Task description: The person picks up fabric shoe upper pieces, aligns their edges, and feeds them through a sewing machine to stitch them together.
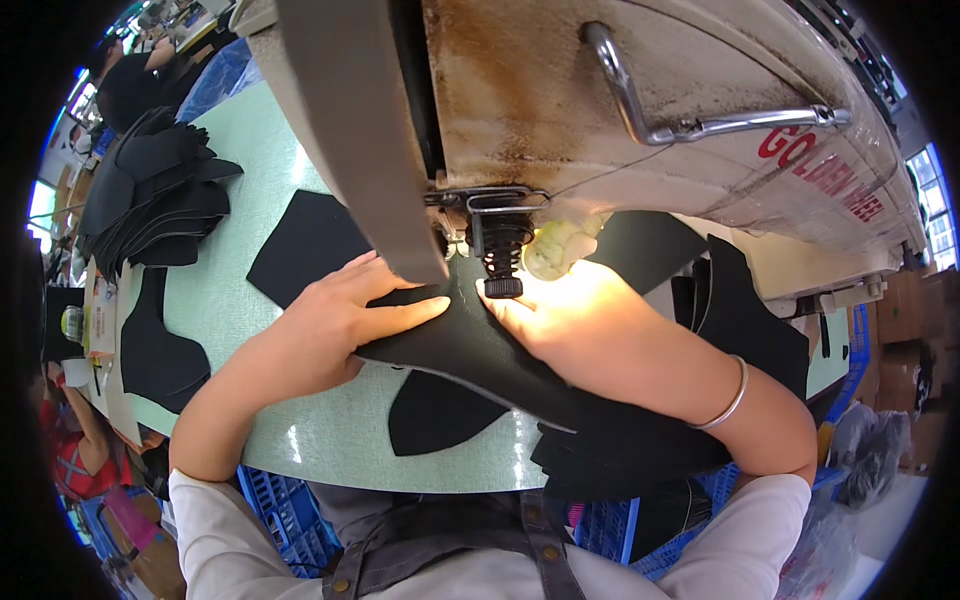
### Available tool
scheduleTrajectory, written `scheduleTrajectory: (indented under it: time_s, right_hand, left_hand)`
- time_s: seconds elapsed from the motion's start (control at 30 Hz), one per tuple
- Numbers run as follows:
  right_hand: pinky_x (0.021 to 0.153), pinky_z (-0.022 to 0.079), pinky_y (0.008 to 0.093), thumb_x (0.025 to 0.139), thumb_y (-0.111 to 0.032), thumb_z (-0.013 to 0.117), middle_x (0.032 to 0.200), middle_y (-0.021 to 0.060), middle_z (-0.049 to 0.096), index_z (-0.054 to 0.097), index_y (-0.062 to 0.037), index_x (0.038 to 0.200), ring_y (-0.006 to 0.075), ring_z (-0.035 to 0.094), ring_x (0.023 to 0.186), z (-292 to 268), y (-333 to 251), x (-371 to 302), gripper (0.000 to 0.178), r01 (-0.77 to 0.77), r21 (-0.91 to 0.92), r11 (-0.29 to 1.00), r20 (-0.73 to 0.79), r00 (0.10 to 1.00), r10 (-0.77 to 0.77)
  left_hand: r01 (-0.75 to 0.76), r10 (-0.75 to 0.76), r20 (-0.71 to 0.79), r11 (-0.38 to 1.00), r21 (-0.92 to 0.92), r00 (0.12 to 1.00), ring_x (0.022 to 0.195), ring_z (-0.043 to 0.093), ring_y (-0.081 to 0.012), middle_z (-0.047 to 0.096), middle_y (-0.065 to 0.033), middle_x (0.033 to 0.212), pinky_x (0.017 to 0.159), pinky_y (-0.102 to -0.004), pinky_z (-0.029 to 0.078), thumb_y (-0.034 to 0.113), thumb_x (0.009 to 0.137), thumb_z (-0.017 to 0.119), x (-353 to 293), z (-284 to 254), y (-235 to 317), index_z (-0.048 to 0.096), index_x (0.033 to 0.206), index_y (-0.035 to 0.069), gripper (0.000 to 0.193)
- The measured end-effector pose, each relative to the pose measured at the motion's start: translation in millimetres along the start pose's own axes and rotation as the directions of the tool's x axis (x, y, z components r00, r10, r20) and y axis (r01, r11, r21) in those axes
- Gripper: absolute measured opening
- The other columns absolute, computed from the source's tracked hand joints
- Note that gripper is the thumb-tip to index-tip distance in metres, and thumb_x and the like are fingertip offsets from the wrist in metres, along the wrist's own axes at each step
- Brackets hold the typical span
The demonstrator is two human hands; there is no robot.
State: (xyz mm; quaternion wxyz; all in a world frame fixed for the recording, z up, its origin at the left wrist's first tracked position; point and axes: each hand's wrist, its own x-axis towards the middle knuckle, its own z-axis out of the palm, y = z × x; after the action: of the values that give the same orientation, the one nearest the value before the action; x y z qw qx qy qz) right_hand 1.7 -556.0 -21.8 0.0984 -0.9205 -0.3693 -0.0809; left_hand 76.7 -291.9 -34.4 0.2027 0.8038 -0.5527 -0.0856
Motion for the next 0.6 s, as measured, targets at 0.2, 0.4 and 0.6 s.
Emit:
scheduleTrajectory:
  time_s: [0.2,0.4,0.6]
  right_hand:
    - [0.071,0.051,0.0399,0.078,-0.013,0.068,0.078,0.0118,0.061,0.062,-0.0020,0.086,0.0309,0.063,0.076,9.8,24.3,-4.3,0.016,0.027,-0.031,0.999,-0.049,0.998,-0.028]
    - [0.067,0.049,0.0384,0.075,-0.013,0.068,0.082,0.0100,0.060,0.063,-0.0064,0.092,0.0270,0.062,0.076,14.4,34.8,-7.9,0.019,0.041,-0.012,0.999,-0.023,0.999,-0.042]
    - [0.061,0.048,0.0326,0.077,-0.014,0.064,0.081,0.0092,0.062,0.067,-0.0047,0.096,0.0215,0.063,0.071,-2.1,-4.2,1.0,0.021,-0.008,-0.224,0.975,0.036,0.999,0.016]
  left_hand:
    - [0.010,0.005,0.087,0.985,-0.171,0.996,0.143,0.035,-0.0358,0.051,-0.0110,0.140,0.118,-0.0525,0.030,-0.018,0.059,0.064,8.2,-6.9,-21.9,0.065,0.127,0.019,0.078]
    - [-0.010,0.012,0.037,0.999,-0.030,0.999,0.138,0.041,-0.0358,0.052,-0.0111,0.137,0.115,-0.0513,0.033,-0.014,0.061,0.066,8.4,-6.4,-21.9,0.064,0.127,0.016,0.072]
    - [0.020,-0.010,-0.153,0.997,0.070,0.988,0.128,0.048,-0.0400,0.054,-0.0162,0.126,0.102,-0.0507,0.044,-0.008,0.068,0.064,3.1,16.0,8.4,0.062,0.123,0.005,0.057]
